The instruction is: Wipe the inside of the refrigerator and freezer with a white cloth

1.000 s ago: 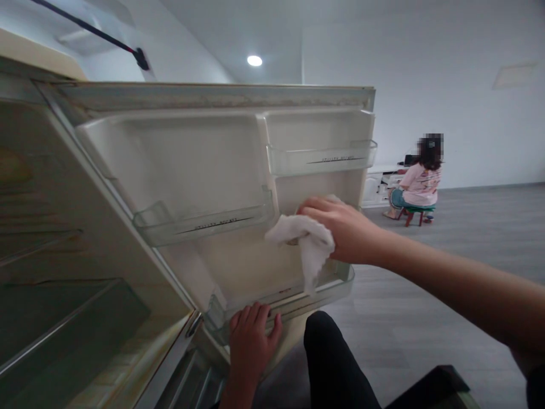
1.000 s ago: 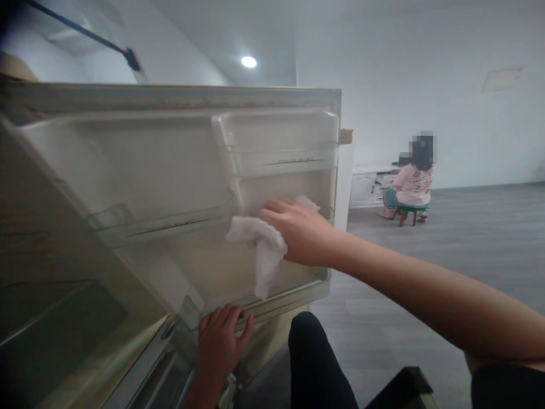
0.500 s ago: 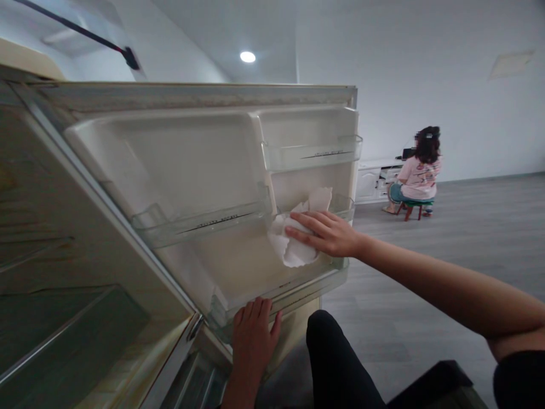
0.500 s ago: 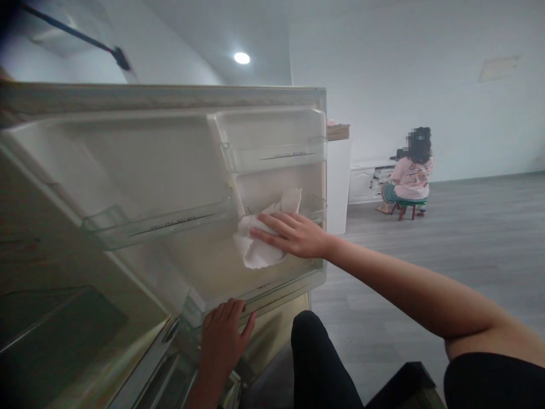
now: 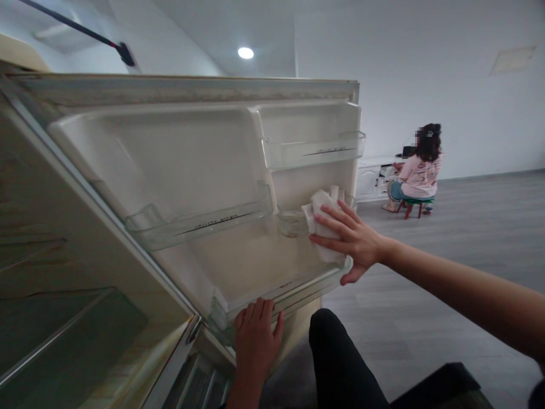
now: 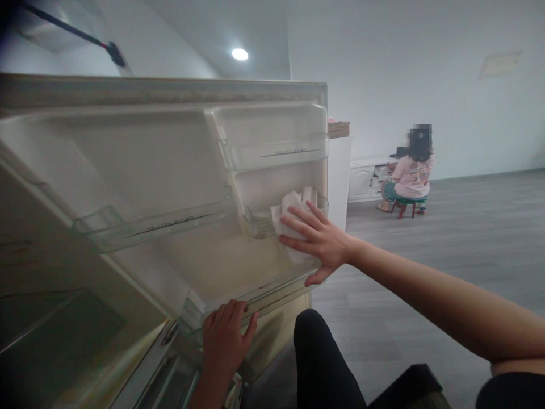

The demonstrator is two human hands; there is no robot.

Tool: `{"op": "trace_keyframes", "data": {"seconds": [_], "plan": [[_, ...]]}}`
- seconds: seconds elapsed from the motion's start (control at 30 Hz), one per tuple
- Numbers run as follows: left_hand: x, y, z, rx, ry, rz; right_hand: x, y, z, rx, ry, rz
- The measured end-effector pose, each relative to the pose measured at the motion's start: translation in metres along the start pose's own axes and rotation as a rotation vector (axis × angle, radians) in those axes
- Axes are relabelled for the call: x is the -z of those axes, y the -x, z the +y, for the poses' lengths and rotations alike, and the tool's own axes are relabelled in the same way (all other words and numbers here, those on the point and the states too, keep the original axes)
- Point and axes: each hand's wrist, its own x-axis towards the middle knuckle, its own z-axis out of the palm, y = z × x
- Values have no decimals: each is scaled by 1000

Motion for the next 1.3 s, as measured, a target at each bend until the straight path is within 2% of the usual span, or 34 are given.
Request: {"op": "trace_keyframes", "data": {"seconds": [0.1, 0.23, 0.33, 0.5, 0.6, 0.67, 0.7, 0.73, 0.77, 0.87, 0.9, 0.93, 1.03, 1.13, 1.2, 1.3], "plan": [[-1, 0, -1, -1, 4, 7, -11, -16, 1, -8, 8, 83], [-1, -1, -1, -14, 8, -3, -21, -21, 19, -157, 85, 149], [-3, -4, -1, -12, 6, -3, -22, -17, 35, -189, 119, 99], [-8, -10, 2, -5, -9, -5, -12, 2, 58, -219, 100, -10], [-10, -11, 3, 3, -17, 15, -9, 20, 57, -95, 93, 10], [-12, -11, 4, 7, -17, 24, -13, 29, 44, 57, 16, 38], [-12, -11, 4, 7, -16, 26, -17, 31, 33, 80, -52, 56], [-12, -11, 4, 6, -16, 28, -22, 29, 22, 36, -139, 76], [-12, -11, 5, 4, -16, 32, -29, 25, 9, -79, -241, 105], [-10, -12, 6, 10, -20, 36, -50, -3, -25, -715, -636, 185], [-9, -12, 7, 14, -19, 35, -57, -16, -33, -882, -768, 202], [-9, -13, 8, 20, -20, 31, -64, -31, -40, -987, -870, 214], [-7, -13, 9, 28, -29, 15, -83, -76, -58, -1047, -1134, 273], [-8, -11, 8, 21, -47, 3, -93, -109, -73, -1064, -1605, 496], [-10, -9, 6, 21, -53, 6, -93, -119, -79, -1117, -1832, 643], [-12, -7, 5, 33, -42, 2, -85, -113, -74, -1228, -1891, 769]]}}
